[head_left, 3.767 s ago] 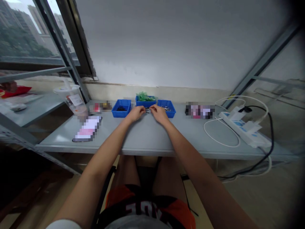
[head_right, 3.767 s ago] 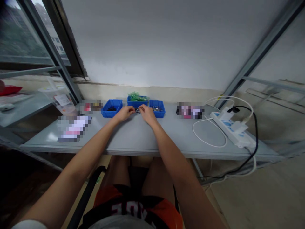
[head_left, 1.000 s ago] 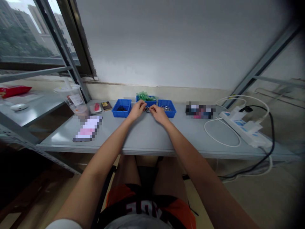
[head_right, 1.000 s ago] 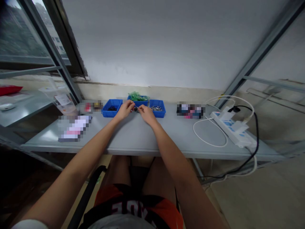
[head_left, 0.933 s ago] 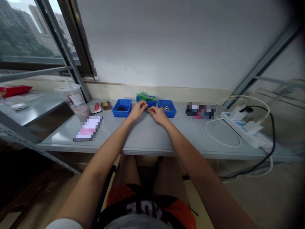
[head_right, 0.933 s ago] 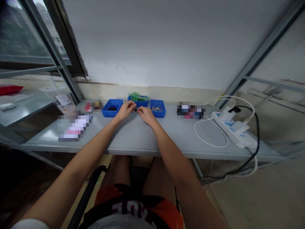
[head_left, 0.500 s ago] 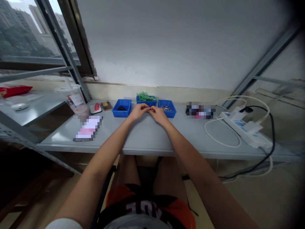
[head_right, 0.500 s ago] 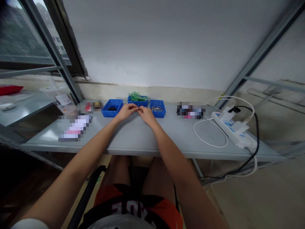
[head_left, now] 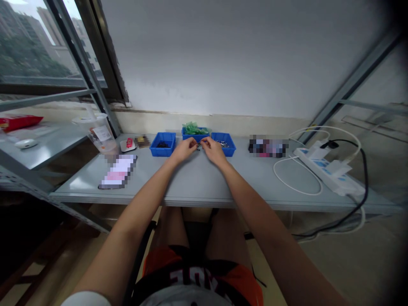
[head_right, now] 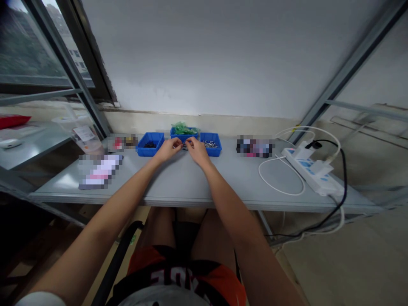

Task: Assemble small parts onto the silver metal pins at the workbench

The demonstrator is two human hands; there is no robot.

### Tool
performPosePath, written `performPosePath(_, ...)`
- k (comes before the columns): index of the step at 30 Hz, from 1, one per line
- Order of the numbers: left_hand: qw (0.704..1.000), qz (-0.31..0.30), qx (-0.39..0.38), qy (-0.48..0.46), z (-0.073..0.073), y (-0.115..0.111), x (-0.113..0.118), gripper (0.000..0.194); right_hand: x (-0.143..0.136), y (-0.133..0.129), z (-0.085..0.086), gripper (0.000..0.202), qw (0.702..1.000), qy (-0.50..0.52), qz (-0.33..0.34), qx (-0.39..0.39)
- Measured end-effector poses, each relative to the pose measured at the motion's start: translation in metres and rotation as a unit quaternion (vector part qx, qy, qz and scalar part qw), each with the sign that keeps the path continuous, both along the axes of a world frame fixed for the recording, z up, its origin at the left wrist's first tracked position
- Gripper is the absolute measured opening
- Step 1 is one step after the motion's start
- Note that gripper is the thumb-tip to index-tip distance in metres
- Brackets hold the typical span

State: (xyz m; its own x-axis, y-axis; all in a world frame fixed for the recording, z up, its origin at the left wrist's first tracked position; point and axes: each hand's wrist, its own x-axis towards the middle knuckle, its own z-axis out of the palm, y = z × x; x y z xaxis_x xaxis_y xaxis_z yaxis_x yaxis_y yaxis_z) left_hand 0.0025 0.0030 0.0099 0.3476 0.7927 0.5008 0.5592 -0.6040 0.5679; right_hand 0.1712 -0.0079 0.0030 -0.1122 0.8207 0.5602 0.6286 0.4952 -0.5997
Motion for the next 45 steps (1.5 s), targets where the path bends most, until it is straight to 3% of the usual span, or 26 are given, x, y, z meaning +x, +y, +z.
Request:
performPosePath(11,0.999,-0.022,0.033,0.025,-0.0003,0.0023,-0.0011,0.014,0.0013,-0.0032,0.0040,0.018,1.000,-0.007,0.012,-0.022)
performPosePath(23,0.998,-0.003,0.053,0.033,-0.0016,0.0057,-0.0038,0.015,0.0017,-0.0053,0.0064,0.018,0.999,0.039,-0.006,-0.015)
performPosePath(34,0.997,-0.003,0.075,-0.015,0.0000,0.0076,-0.0029,0.011,0.0006,-0.0025,-0.0008,0.017,0.995,-0.055,0.036,-0.069)
performPosePath(45,0.996,0.027,0.080,0.005,0.0056,-0.0006,-0.0014,0.016,0.0019,-0.0034,0.0038,0.020,0.999,-0.026,0.011,-0.034)
